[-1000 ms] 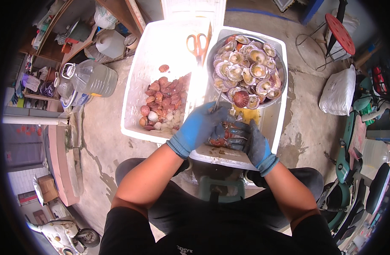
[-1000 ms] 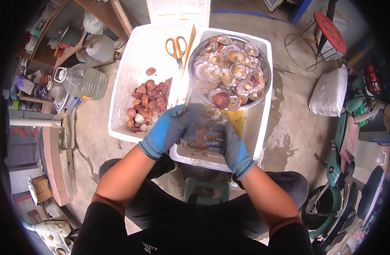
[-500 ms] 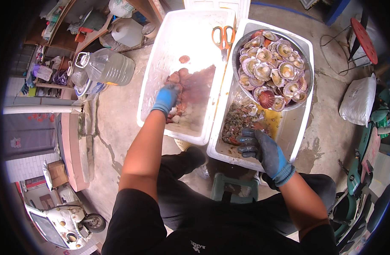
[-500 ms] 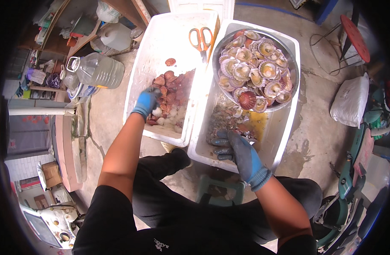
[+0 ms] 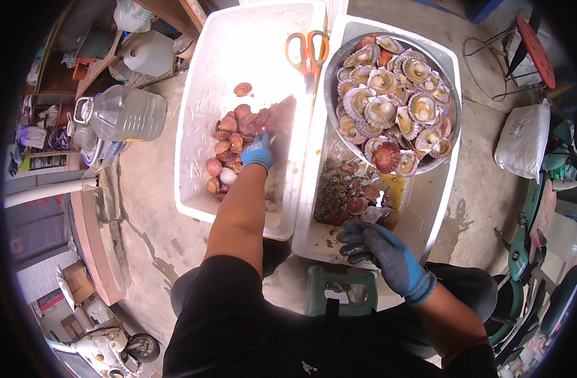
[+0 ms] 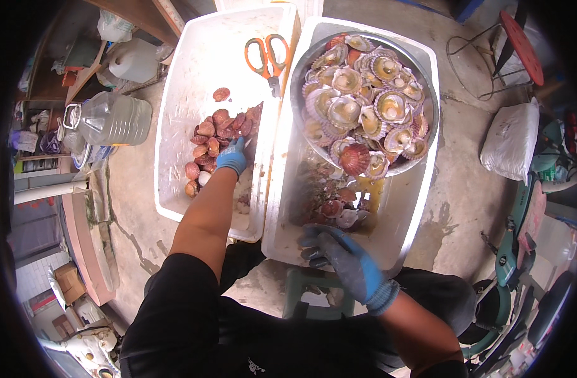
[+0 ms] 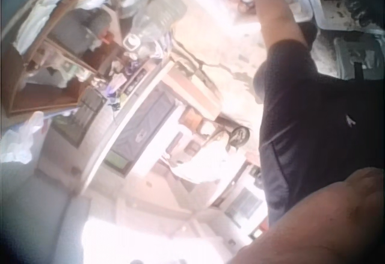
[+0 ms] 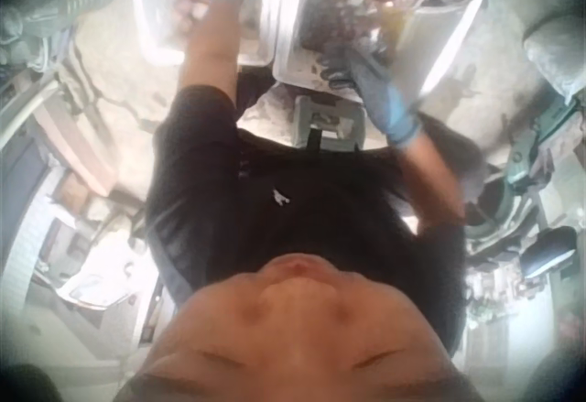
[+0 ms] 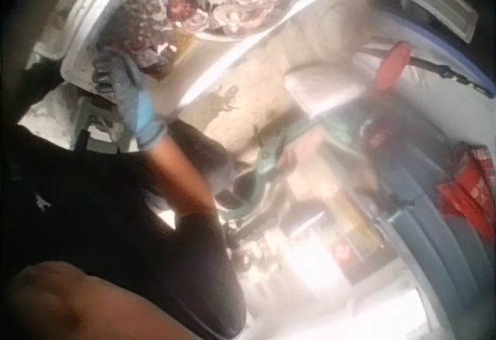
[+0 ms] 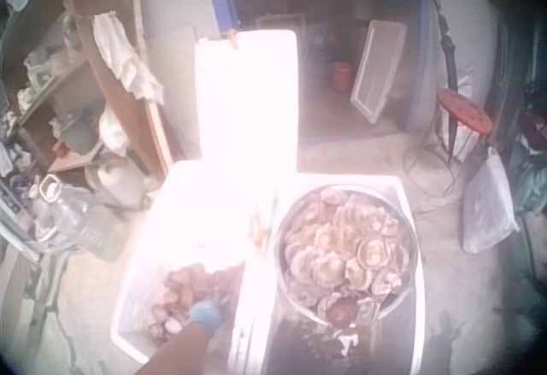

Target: The person sits and shucks scallops one by one, using a small knife to pry open the shells and remove the meat. The extracted scallop meat is placed into a metal bowl, while the empty shells are discarded into a white container.

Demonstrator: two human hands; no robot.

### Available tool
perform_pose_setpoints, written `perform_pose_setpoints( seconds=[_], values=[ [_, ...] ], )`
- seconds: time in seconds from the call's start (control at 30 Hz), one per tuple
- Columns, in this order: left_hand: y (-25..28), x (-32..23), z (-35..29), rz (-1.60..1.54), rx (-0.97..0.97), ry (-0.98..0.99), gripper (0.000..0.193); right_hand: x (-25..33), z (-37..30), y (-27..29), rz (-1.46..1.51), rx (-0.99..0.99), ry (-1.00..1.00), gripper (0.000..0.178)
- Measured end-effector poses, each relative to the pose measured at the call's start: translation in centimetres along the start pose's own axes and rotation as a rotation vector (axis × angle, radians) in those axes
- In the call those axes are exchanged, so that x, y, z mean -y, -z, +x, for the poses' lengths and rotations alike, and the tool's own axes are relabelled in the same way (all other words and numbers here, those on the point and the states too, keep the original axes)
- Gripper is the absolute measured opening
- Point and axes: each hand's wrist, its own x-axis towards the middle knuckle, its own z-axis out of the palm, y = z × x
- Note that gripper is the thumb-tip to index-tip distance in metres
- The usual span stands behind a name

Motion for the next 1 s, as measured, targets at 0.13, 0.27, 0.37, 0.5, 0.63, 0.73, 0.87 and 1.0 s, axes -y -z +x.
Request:
perform_pose_setpoints(
  seconds=[0.13, 0.27, 0.37, 0.5, 0.63, 0.73, 0.87, 1.0],
  values=[
    [-1.7, 1.9, 0.8, -0.045, 0.066, -0.039, 0.034, 0.3, -0.3, -0.1, -0.025, 0.025, 0.031, 0.047],
    [0.5, 4.4, -2.0, -0.206, 0.131, -0.177, 0.034, -0.1, -1.0, 0.0, -0.046, 0.027, 0.049, 0.045],
    [6.1, 5.0, -5.0, -0.834, 0.489, 0.192, 0.021, -0.7, -1.2, 0.2, -0.097, 0.018, 0.071, 0.046],
    [17.3, 2.6, -9.2, -1.061, 0.508, 0.132, 0.014, -1.1, -1.4, -0.1, -0.126, 0.028, 0.144, 0.047],
    [26.2, -3.5, -17.0, -1.196, 0.412, -0.003, 0.014, -1.2, -2.3, -1.7, -0.448, -0.037, 0.470, 0.058],
    [28.0, -9.6, -23.2, -1.217, 0.337, -0.157, 0.020, -0.9, -3.0, -2.4, -0.600, -0.149, 0.809, 0.064],
    [25.7, -16.0, -27.5, -0.918, 0.048, -0.623, 0.035, -0.7, -3.0, -2.0, 0.033, 0.032, 0.369, 0.055],
    [23.9, -18.3, -27.6, -1.035, 0.052, -0.617, 0.048, -0.2, -2.7, -0.2, 0.145, -0.187, 0.237, 0.035]
  ],
)
